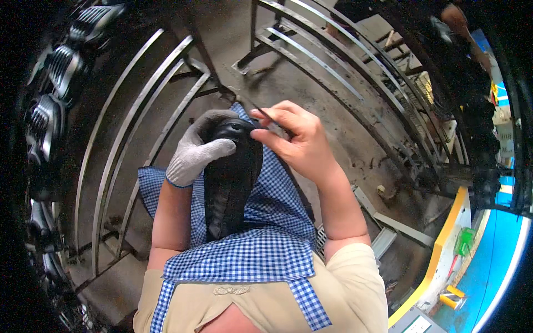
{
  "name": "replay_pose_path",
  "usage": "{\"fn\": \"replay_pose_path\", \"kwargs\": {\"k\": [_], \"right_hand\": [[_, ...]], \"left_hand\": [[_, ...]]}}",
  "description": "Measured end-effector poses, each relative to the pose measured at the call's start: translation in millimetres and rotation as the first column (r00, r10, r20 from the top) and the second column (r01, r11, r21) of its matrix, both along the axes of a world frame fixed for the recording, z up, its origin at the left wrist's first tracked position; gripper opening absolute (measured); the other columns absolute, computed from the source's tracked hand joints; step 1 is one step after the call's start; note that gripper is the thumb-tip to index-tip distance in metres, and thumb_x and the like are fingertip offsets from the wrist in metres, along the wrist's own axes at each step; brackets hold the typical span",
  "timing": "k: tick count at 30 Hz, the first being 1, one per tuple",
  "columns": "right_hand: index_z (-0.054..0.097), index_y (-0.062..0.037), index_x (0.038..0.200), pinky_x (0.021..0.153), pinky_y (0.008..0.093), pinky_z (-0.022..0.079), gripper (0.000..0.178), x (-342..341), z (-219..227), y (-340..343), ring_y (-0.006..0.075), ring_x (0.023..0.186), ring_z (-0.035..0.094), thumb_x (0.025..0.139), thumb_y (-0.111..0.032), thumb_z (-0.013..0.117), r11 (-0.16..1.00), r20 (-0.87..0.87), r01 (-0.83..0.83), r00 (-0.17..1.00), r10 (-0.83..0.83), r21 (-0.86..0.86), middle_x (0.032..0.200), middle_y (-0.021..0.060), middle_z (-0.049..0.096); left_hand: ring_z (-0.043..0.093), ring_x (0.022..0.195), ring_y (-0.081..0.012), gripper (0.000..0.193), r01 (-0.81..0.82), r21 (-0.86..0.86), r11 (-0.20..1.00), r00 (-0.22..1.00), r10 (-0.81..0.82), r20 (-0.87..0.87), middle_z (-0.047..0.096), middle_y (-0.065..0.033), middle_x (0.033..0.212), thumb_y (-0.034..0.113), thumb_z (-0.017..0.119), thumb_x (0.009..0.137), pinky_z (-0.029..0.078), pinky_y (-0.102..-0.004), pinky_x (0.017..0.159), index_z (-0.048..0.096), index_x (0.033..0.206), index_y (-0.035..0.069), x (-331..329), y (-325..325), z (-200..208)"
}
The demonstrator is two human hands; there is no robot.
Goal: The person uses a small knife to trim excess material from the edges of black shoes. They handle the shoes one at a time, scraping the sole and upper edges, and then place the finished shoes onto a metal rack.
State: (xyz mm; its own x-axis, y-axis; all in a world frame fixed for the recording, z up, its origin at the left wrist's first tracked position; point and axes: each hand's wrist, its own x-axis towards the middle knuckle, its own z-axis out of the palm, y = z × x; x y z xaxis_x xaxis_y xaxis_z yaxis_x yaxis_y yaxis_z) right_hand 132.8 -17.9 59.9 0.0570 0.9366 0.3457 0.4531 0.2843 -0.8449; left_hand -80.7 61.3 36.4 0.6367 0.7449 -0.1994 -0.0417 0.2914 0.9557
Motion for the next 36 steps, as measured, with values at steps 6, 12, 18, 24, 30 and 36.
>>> {"fn": "replay_pose_path", "kwargs": {"k": [6, 12, 18, 24, 30, 36], "right_hand": [[0.074, -0.0006, 0.098, 0.072, 0.0257, 0.052, 0.019, 48.5, -27.3, -14.4, 0.0152, 0.081, 0.065, 0.080, -0.005, 0.078, 0.980, -0.248, -0.117, 0.966, 0.075, -0.162, 0.091, 0.0084, 0.068], [0.074, -0.0003, 0.094, 0.068, 0.0252, 0.051, 0.013, 71.2, -52.9, -32.1, 0.0138, 0.076, 0.064, 0.082, -0.004, 0.075, 0.995, -0.213, 0.021, 0.976, -0.042, -0.100, 0.087, 0.0082, 0.068], [0.073, -0.0006, 0.089, 0.056, 0.0219, 0.039, 0.009, 83.3, -54.1, -31.9, 0.0065, 0.066, 0.053, 0.083, -0.008, 0.074, 0.960, -0.255, 0.087, 0.954, -0.157, -0.265, 0.080, 0.0021, 0.064], [0.073, -0.0031, 0.088, 0.056, 0.0192, 0.035, 0.010, 94.4, -79.9, -10.0, 0.0008, 0.064, 0.044, 0.084, -0.012, 0.076, 0.911, -0.447, -0.065, 0.884, -0.136, -0.407, 0.077, -0.0057, 0.058], [0.072, -0.0030, 0.087, 0.055, 0.0204, 0.035, 0.012, 79.1, -82.6, 16.5, 0.0019, 0.063, 0.044, 0.083, -0.014, 0.077, 0.920, -0.396, -0.004, 0.903, -0.165, -0.392, 0.076, -0.0050, 0.058], [0.071, -0.0006, 0.087, 0.055, 0.0234, 0.038, 0.014, 63.2, -72.5, 41.0, 0.0048, 0.063, 0.049, 0.082, -0.013, 0.076, 0.953, -0.184, 0.160, 0.960, -0.211, -0.259, 0.075, -0.0004, 0.063]], "left_hand": [[0.062, 0.106, -0.0188, 0.058, 0.204, -0.071, 0.976, 0.976, -0.208, -0.061, 0.066, -0.0100, 0.112, 0.024, 0.084, 0.072, 0.047, -0.0321, 0.097, 0.062, 0.122, 0.004, 49.9, -9.4, -12.8], [0.061, 0.105, -0.0196, 0.057, 0.241, -0.056, 0.969, 0.949, -0.247, -0.194, 0.065, -0.0097, 0.113, 0.017, 0.082, 0.071, 0.048, -0.0329, 0.097, 0.061, 0.122, 0.003, 87.7, -17.0, -13.1], [0.060, 0.109, -0.0202, 0.060, 0.214, -0.124, 0.969, 0.959, -0.233, -0.163, 0.063, -0.0095, 0.117, 0.019, 0.082, 0.072, 0.047, -0.0331, 0.099, 0.058, 0.125, 0.003, 104.2, -16.5, -30.5], [0.056, 0.117, -0.0199, 0.051, 0.157, -0.115, 0.981, 0.987, -0.161, -0.024, 0.060, -0.0109, 0.123, 0.014, 0.078, 0.082, 0.043, -0.0326, 0.104, 0.057, 0.128, 0.004, 100.9, -12.2, -41.6], [0.054, 0.118, -0.0215, 0.045, 0.261, 0.337, 0.905, 0.965, -0.234, -0.117, 0.058, -0.0102, 0.122, 0.009, 0.071, 0.086, 0.042, -0.0345, 0.104, 0.058, 0.128, 0.004, 84.1, 20.5, -49.8], [0.059, 0.109, -0.0187, 0.042, 0.206, 0.287, 0.936, 0.972, -0.228, 0.045, 0.061, -0.0084, 0.114, 0.008, 0.068, 0.088, 0.046, -0.0313, 0.098, 0.059, 0.129, 0.004, 83.1, 44.7, -68.0]]}}
